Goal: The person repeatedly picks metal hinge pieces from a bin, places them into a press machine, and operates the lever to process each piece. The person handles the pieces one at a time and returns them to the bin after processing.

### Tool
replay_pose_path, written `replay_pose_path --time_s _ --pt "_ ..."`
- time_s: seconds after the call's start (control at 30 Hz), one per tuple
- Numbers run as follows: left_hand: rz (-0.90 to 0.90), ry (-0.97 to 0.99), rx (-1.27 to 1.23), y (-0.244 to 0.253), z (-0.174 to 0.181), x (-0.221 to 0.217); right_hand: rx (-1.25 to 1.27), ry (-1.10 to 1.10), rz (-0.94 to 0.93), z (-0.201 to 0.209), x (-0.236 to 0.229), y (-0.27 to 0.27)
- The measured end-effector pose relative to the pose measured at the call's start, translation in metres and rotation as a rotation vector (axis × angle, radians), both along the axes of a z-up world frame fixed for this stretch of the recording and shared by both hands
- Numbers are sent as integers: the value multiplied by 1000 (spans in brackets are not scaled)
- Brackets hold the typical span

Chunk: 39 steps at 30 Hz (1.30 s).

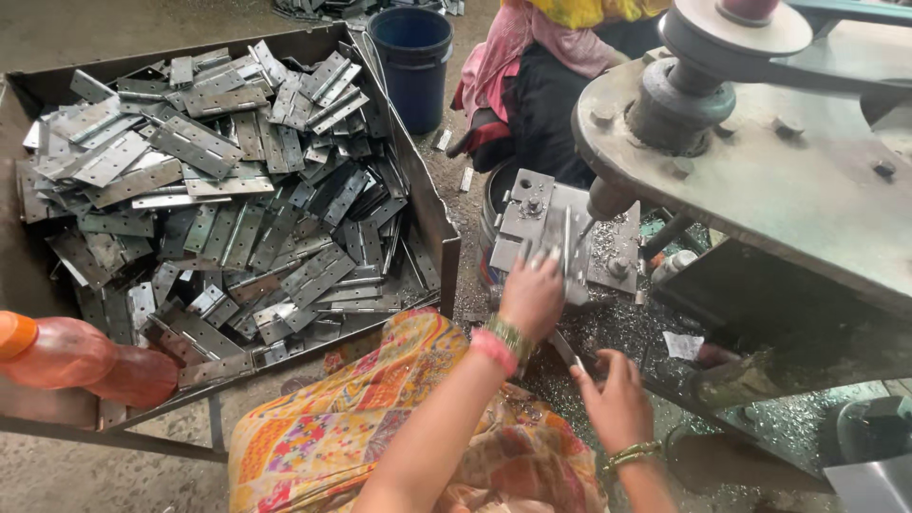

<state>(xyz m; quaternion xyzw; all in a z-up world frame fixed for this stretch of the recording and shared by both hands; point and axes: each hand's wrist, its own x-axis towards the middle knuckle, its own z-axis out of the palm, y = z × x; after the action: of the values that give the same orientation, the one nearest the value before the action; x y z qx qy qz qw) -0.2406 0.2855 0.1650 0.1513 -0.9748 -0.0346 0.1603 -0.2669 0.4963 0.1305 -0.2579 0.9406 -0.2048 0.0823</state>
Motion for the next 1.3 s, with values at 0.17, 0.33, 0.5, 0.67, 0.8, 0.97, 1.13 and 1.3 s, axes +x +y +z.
replay_pose_path --time_s 0.17,0.33,0.5,0.67,0.8,0.97,1.13,1.3 --pt "-29 295 -106 29 -8 55 -402 88 -53 21 16 -1" --pt "-269 453 141 16 11 51 -578 234 1 12 10 7" --pt "-42 591 -121 16 23 15 -518 283 38 2 10 7" --pt "127 -44 -104 5 7 -8 -512 177 4 0 7 8" --pt "238 88 -61 -2 -9 9 -462 175 18 -2 6 6" --pt "125 110 13 18 -11 23 -440 170 38 -1 5 2" --pt "132 202 114 17 -11 5 -356 64 21 -20 0 11" --pt "130 87 212 3 -13 -8 129 -13 59 -82 26 18"
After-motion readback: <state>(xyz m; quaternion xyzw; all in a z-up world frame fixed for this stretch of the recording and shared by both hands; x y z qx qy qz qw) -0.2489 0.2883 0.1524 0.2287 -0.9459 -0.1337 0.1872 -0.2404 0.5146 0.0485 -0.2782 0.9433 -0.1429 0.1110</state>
